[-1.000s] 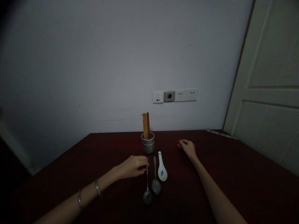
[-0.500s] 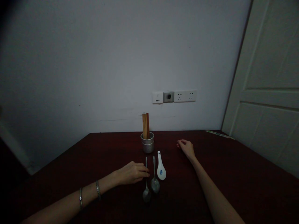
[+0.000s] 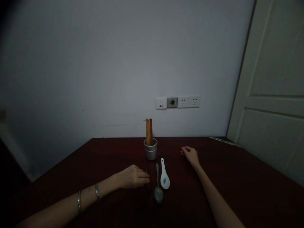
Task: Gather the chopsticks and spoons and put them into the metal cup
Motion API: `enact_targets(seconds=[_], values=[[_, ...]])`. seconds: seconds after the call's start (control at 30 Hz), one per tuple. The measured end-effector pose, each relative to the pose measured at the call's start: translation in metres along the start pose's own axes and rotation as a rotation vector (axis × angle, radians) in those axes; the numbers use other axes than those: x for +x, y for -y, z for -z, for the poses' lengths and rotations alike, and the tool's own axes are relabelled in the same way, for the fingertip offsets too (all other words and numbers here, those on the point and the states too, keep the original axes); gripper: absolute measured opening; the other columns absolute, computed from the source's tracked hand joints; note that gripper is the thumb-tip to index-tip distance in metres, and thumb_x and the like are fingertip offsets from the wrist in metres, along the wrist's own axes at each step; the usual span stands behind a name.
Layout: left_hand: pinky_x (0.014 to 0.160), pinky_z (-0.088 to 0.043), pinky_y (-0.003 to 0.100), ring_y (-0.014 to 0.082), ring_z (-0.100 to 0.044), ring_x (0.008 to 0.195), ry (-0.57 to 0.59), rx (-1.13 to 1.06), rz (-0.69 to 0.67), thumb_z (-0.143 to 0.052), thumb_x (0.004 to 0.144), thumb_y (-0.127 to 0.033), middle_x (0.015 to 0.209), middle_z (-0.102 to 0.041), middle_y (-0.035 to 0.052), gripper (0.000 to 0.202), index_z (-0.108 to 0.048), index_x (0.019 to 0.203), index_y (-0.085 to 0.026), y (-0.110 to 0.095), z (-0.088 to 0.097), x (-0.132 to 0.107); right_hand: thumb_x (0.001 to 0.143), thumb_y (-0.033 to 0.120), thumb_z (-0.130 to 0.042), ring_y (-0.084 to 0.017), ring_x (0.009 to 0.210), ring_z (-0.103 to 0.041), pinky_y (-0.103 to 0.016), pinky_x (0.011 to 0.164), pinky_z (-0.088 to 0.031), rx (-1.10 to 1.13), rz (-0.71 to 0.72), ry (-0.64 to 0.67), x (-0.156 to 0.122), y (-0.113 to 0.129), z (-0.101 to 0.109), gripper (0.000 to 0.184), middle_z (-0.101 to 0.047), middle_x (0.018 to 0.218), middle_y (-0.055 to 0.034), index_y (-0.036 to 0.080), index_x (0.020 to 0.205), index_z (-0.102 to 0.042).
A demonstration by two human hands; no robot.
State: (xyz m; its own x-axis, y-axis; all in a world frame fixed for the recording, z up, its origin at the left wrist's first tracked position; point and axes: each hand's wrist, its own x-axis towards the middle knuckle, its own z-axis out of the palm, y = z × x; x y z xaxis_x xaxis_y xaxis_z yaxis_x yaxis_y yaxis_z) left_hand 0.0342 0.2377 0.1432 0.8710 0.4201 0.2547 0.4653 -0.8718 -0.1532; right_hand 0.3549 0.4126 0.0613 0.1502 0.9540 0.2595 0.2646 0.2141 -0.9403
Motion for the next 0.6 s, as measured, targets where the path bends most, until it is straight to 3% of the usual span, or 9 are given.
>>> enact_targets(seconds=[0.1,0.2,0.3,0.37,0.6], values=[[0.067,-0.044,0.02,0.0119,-0.061,0.079,-0.111,-0.197,0.056,-0.042,0.085,-0.024,0.093,-0.065,0.005,0.024,-0.061,0.1,-0.022,0.005,0.022,0.008,0.065,0.036,-0.055,-0.018,0.06,-0.064,-0.027,0.058,-0.049,0.006,-0.001,0.006,0.001,-0.001,0.0,0.029,-0.067,0.062,-0.0048,0.012,0.078,-0.065],[0.071,-0.046,0.024,0.014,-0.061,0.079,-0.359,-0.386,0.282,-0.047,0.082,-0.027,0.089,-0.067,0.0057,0.023,-0.065,0.094,-0.02,0.012,0.041,0.025,0.064,0.035,-0.056,-0.019,0.06,-0.064,-0.028,0.059,-0.05,0.01,0.006,0.004,0.001,-0.001,0.0,0.028,-0.068,0.062,-0.0048,0.013,0.077,-0.065],[0.06,-0.047,0.024,0.0147,-0.06,0.067,-0.614,-0.571,0.569,-0.056,0.075,-0.031,0.079,-0.067,0.0062,0.021,-0.068,0.084,-0.017,0.023,0.054,0.046,0.064,0.036,-0.055,-0.019,0.06,-0.064,-0.028,0.059,-0.049,-0.007,0.009,0.004,0.0,0.001,0.0,0.028,-0.068,0.063,-0.005,0.013,0.076,-0.065],[0.049,-0.044,0.022,0.0133,-0.057,0.056,-0.712,-0.708,0.694,-0.059,0.071,-0.033,0.074,-0.067,0.0064,0.023,-0.068,0.082,-0.014,0.031,0.059,0.058,0.064,0.037,-0.055,-0.019,0.059,-0.064,-0.027,0.058,-0.049,-0.031,0.008,0.001,-0.001,0.002,0.0,0.029,-0.068,0.062,-0.0049,0.013,0.076,-0.066],[0.039,-0.036,0.018,0.0069,-0.046,0.043,-0.863,-0.964,0.772,-0.065,0.065,-0.031,0.068,-0.066,0.0058,0.027,-0.068,0.08,-0.009,0.061,0.054,0.081,0.064,0.037,-0.055,-0.019,0.059,-0.064,-0.027,0.058,-0.048,-0.052,0.042,-0.005,-0.003,0.006,-0.001,0.028,-0.067,0.06,-0.0044,0.014,0.073,-0.067]])
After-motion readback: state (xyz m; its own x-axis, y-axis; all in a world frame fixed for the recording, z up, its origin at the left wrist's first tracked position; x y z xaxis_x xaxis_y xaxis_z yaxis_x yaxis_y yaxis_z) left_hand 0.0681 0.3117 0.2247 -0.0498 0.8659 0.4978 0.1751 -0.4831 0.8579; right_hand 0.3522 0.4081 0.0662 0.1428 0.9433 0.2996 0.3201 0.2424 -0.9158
